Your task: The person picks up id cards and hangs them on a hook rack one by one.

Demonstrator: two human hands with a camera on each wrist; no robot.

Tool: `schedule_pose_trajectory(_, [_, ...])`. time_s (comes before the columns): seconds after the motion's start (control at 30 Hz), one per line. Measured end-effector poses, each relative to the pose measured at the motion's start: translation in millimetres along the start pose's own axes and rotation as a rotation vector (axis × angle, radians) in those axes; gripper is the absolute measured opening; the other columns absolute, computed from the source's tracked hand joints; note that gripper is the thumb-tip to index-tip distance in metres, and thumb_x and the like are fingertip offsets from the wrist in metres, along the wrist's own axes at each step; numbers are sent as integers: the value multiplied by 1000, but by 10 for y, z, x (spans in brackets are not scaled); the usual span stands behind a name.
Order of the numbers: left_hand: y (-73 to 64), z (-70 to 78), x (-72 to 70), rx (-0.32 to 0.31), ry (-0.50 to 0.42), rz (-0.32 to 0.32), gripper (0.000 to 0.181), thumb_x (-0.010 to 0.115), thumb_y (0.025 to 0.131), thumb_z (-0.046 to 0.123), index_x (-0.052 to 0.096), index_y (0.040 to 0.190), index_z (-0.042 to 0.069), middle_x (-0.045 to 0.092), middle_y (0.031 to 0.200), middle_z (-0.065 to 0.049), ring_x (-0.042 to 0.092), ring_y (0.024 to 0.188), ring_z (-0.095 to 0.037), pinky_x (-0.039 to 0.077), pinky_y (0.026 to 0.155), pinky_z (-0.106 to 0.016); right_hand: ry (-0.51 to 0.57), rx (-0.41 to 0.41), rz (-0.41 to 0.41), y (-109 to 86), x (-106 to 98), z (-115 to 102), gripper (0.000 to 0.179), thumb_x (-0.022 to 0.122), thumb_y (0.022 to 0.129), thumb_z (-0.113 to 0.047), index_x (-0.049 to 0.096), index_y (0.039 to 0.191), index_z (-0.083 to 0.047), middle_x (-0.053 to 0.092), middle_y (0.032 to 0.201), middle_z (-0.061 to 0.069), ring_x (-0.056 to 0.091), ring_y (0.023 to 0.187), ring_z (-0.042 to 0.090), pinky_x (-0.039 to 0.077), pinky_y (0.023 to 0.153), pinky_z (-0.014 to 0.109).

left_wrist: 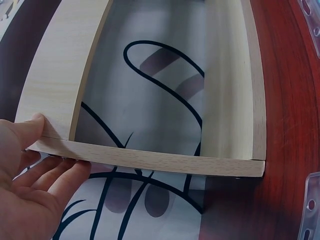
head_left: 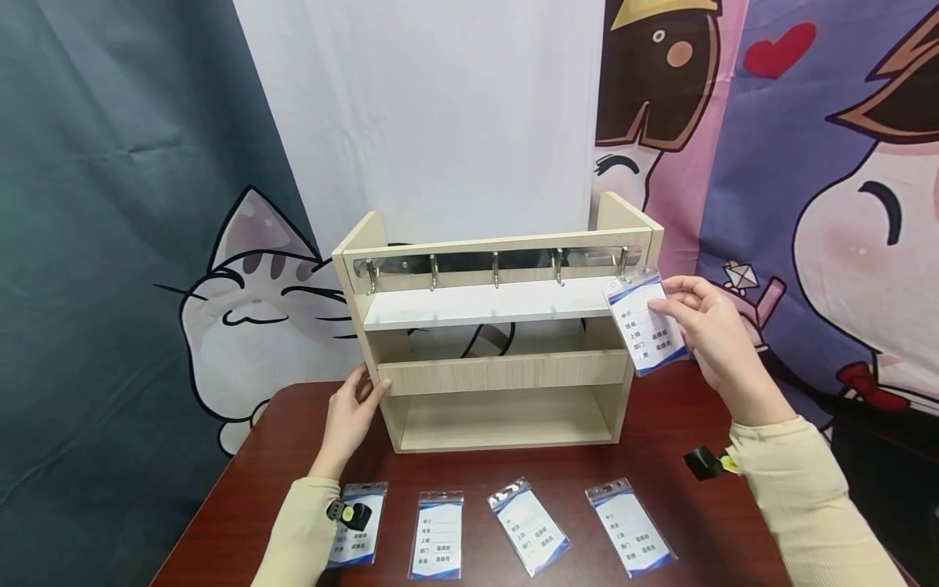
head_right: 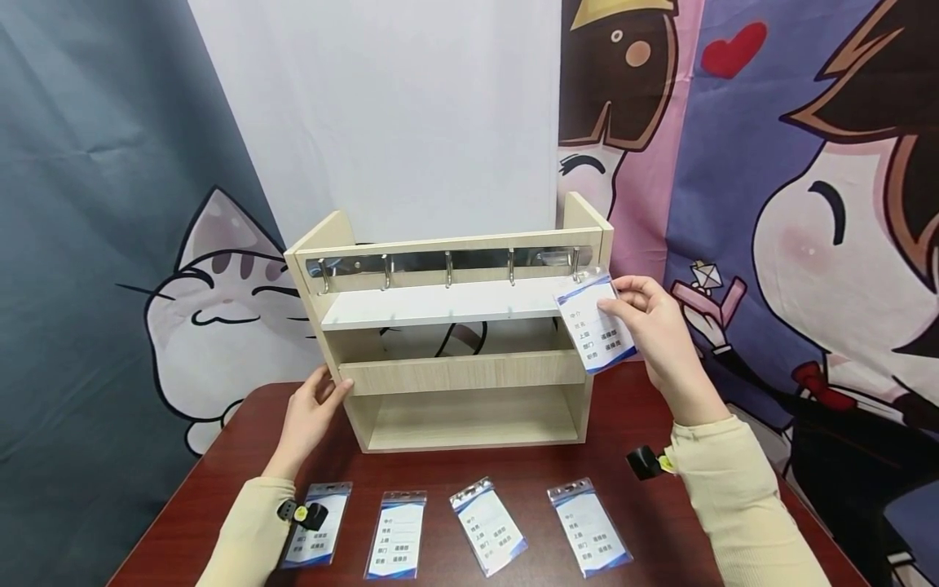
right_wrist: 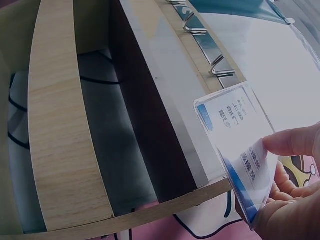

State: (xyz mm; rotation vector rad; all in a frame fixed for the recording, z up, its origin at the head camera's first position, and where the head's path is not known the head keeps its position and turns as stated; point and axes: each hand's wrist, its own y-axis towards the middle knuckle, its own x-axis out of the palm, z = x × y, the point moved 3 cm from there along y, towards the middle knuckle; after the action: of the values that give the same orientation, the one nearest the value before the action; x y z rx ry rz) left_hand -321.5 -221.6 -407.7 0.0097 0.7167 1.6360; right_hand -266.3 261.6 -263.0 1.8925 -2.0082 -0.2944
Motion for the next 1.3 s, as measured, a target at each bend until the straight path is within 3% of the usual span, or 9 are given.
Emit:
schedule_pose_trajectory(0.8, [-4,-4,13,10,9,23,59,68,99,27,47,147,0,53,143,-25,57,125,-38,52,95,-47,-66,3,52,-29,-23,93,23,70,94,-4,55,108,-14,66,83,-9,60,70,3,49,54,17])
schedule_pose_trajectory(1.0, [-3,2,12,-12,-5,18,57,67,99,24,47,147,-1,52,143,-25,57,126,-37,51,96,-46,-66,-11,71,-37,-5,130,23,71,94,-4,55,108,-15,67,84,-10,60,70,3,47,52,17])
schedule_pose_trajectory(1.07, [-13,38,12,-25,-2,18,56,67,100,21,46,147,-2,52,144,-26,57,126,-37,51,97,-46,-66,-19,74,-39,5,142,23,71,94,-4,55,107,-15,67,84,-10,60,70,2,46,52,16])
schedule_pose_trajectory(1.3, [-106,391,-14,-28,19,8,53,63,101,9,43,145,-11,50,141,-34,54,126,-44,50,97,-50,-90,-32,85,-49,39,208,20,70,95,-6,55,106,-16,67,84,-12,62,73,2,50,58,16])
